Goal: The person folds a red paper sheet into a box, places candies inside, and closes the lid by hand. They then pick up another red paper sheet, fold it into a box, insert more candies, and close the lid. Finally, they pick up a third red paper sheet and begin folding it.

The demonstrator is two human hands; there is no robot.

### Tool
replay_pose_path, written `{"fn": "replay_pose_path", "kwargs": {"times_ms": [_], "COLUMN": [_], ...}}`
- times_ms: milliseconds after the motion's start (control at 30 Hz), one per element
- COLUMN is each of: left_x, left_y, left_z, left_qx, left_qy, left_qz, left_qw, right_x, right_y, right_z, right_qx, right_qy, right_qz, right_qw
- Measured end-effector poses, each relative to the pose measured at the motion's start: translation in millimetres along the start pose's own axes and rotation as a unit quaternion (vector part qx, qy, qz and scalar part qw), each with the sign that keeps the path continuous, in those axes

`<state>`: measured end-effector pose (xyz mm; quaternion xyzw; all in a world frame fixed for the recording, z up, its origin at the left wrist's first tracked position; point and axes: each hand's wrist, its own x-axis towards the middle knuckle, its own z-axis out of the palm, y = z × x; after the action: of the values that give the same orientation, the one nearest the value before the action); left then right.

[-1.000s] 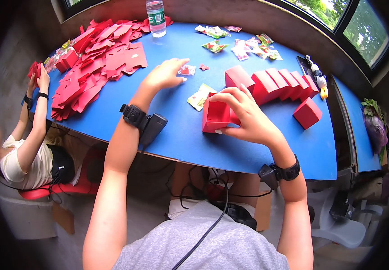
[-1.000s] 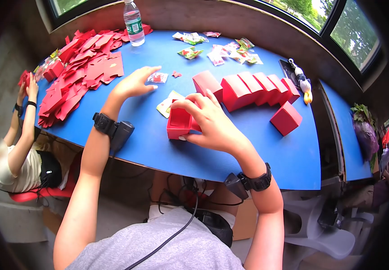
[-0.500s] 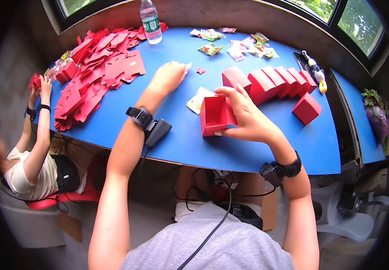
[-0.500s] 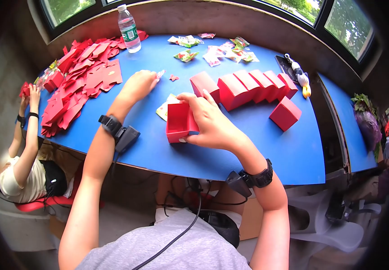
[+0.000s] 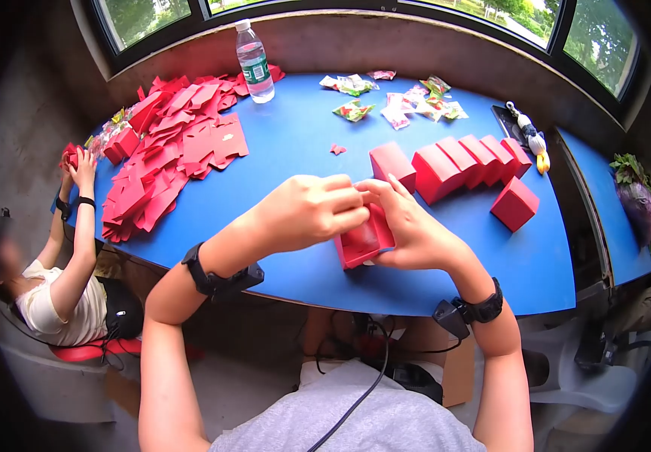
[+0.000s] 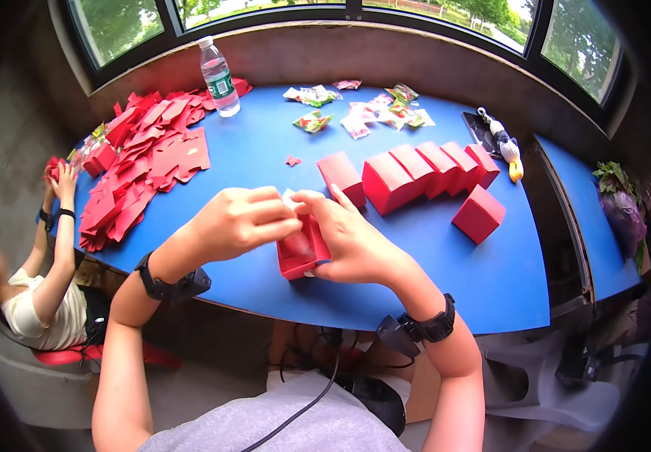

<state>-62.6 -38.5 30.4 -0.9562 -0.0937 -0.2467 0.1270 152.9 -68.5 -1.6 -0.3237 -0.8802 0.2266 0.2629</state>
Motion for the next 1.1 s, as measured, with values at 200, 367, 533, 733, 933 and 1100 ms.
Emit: {"fn": "replay_pose_path", "kwargs": {"times_ms": [200, 367, 533, 733, 933, 1100], "left_x": [11, 10, 7, 27, 61, 49], "left_y": [5, -4, -5, 0, -61, -185], "left_z": [-4, 2, 6, -6, -41, 69], "left_qx": [-0.087, -0.272, -0.375, -0.287, -0.415, -0.134], "left_qy": [-0.262, -0.155, -0.168, -0.35, -0.222, -0.151], "left_qz": [0.007, -0.047, -0.124, -0.065, -0.125, -0.29], "left_qw": [0.961, 0.949, 0.903, 0.889, 0.874, 0.935], "right_x": [-2, -4, -3, -2, 0, -3], "right_y": [-1, -6, 0, 3, 11, 9], "right_z": [-4, -6, -6, -9, -19, -30], "right_qx": [-0.023, -0.029, 0.025, 0.06, 0.064, 0.019], "right_qy": [-0.004, -0.023, -0.029, -0.078, -0.074, -0.062], "right_qz": [0.005, -0.018, -0.03, 0.038, 0.031, 0.063], "right_qw": [1.0, 0.999, 0.999, 0.994, 0.995, 0.996]}}
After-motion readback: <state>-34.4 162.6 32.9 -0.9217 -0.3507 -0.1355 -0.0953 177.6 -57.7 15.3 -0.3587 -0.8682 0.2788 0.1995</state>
